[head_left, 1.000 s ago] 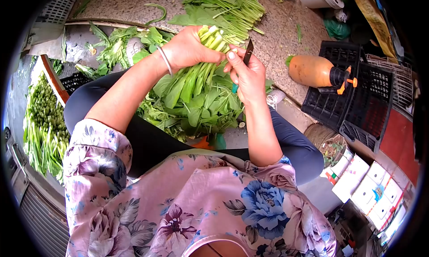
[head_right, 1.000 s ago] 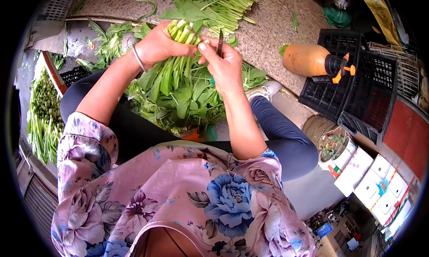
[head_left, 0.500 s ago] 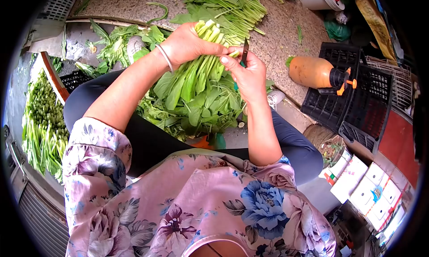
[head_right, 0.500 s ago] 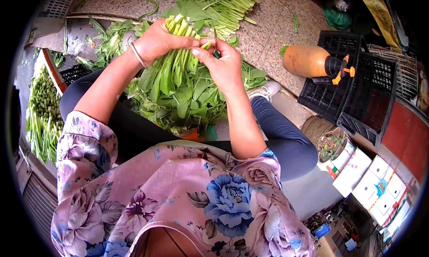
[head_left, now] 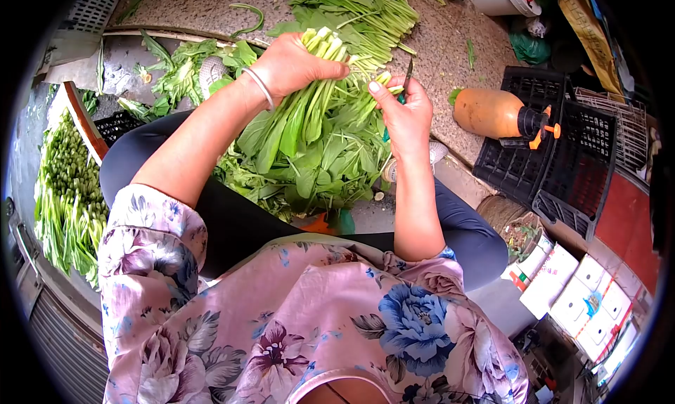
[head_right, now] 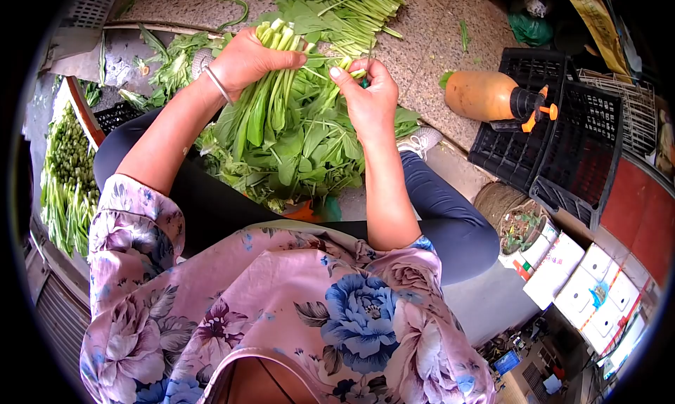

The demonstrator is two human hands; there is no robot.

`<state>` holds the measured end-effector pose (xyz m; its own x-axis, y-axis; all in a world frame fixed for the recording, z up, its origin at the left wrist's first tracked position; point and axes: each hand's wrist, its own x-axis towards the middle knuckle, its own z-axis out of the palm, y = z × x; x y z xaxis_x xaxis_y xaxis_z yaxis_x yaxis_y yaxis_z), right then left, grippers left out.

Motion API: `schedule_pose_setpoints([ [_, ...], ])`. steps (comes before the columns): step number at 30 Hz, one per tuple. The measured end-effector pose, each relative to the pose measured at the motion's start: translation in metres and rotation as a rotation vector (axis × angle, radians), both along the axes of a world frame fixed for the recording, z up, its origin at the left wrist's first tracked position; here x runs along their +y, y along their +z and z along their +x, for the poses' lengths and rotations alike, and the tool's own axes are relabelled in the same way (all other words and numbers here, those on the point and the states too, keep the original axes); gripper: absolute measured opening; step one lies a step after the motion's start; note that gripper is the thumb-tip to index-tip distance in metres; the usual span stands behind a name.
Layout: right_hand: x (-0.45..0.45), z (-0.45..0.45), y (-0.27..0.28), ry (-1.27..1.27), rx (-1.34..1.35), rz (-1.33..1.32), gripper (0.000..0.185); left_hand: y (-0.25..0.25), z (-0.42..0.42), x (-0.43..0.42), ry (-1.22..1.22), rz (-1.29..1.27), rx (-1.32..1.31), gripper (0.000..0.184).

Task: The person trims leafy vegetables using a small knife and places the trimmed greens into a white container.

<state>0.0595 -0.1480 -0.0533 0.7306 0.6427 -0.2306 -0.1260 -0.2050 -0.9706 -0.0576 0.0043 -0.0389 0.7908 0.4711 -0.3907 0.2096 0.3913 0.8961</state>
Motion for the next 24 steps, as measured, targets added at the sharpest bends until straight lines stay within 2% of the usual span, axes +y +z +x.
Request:
schedule_pose_setpoints([
  [4,0.0,-0.001,-0.002,0.061,-0.088,0.002,0.02,-0.007,0.0,0.004,-0.018,0.071,0.052,0.018],
  [9,0.002,-0.007,0.004,0.123,-0.038,0.022,0.02,0.002,0.0,0.002,-0.117,0.067,0.089,0.014],
  [11,0.003,-0.009,0.015,0.148,0.372,0.03,0.02,0.006,0.0,0.001,-0.169,0.02,0.078,0.014],
  [13,0.006,-0.014,0.013,0.14,0.425,0.075,0.019,0.012,-0.001,-0.001,-0.187,-0.249,0.017,0.016],
  [14,0.007,-0.016,0.014,0.159,0.485,0.092,0.018,0.017,-0.003,-0.002,-0.211,-0.318,-0.039,0.023],
  [19,0.007,-0.019,0.016,0.167,0.654,0.196,0.019,0.01,-0.002,0.002,-0.209,-0.321,0.001,0.027],
  [21,0.004,-0.022,0.009,0.174,0.62,0.207,0.022,0.004,-0.003,0.003,-0.293,-0.198,0.017,0.027],
  [23,0.004,-0.024,0.005,0.182,0.39,0.029,0.022,0.0,-0.004,0.001,-0.325,-0.155,0.023,0.03],
  [24,0.006,-0.027,0.004,0.15,0.293,0.029,0.024,0.001,-0.004,0.0,-0.303,-0.182,0.055,0.031],
])
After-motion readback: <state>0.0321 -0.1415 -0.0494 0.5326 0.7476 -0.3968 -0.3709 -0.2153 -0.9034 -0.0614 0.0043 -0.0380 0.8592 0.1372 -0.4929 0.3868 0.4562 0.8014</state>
